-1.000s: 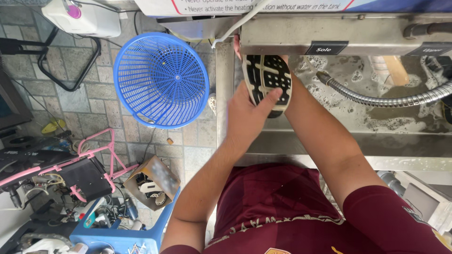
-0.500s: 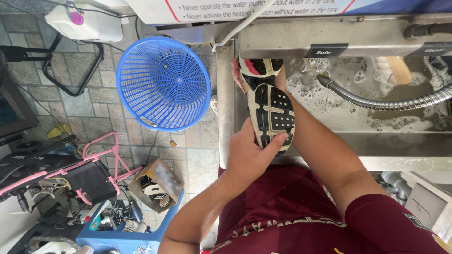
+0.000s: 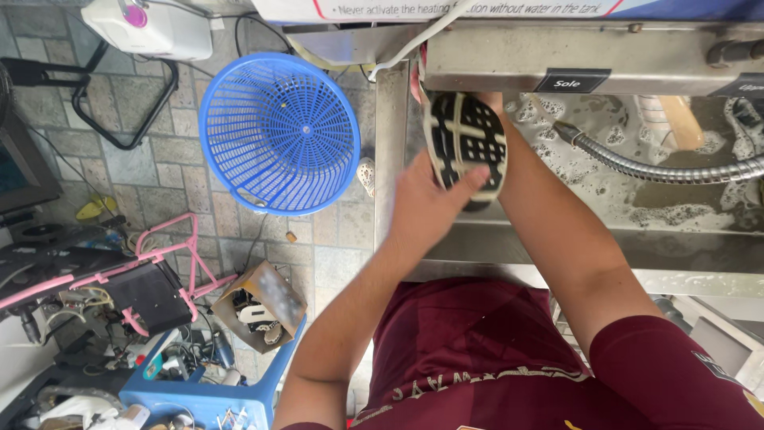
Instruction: The person scrubs a white and pink sneaker with a brush and rinses it under a hose in a sink. They then use a spray bottle to apply liquid to the sole and continue scrubbing and rinsing the shoe.
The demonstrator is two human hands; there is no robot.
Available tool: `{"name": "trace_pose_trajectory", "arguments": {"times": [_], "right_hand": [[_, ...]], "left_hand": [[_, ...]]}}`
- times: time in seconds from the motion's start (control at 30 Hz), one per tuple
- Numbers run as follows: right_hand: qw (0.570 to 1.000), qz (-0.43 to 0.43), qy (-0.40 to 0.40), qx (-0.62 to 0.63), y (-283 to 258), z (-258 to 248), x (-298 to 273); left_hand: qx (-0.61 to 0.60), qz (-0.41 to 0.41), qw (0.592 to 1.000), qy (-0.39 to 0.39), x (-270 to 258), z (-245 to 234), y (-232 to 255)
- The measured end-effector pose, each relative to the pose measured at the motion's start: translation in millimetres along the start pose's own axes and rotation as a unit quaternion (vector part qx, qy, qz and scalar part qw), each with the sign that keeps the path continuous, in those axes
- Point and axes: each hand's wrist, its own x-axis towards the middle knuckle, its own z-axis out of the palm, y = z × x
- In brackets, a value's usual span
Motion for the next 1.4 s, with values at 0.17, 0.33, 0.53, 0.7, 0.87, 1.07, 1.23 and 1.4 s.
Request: {"name": "trace_pose_trajectory", "arguments": {"times": [0.17, 0.33, 0.53, 0.7, 0.87, 1.07, 1.23, 1.4], "right_hand": [[0.989, -0.005, 0.105, -0.107, 13, -104, -65], [0.907, 0.019, 0.338, -0.249, 22, -160, -85], [0.899, 0.048, 0.356, -0.251, 33, -153, -100], [0.931, -0.026, 0.316, -0.18, 23, -186, -89], [0.974, -0.074, 0.191, -0.097, 12, -161, -61], [0.885, -0.136, 0.421, 0.146, -12, -103, -46], [0.801, -0.179, 0.565, 0.084, -51, -62, -85], [0.905, -0.17, 0.381, 0.079, -75, -13, -146]], "left_hand": [[-0.057, -0.067, 0.996, -0.029, -32, 15, -20], [-0.12, -0.099, 0.986, -0.063, -48, 33, -33], [-0.164, -0.118, 0.976, -0.08, -59, 36, -51], [-0.241, -0.092, 0.963, -0.082, -40, 36, -56], [-0.137, -0.11, 0.982, -0.074, -24, 19, -44], [-0.195, -0.108, 0.974, -0.042, 17, 7, -57], [-0.181, -0.102, 0.978, -0.021, 42, 2, -72], [-0.192, -0.08, 0.978, -0.018, 59, 1, -88]]}}
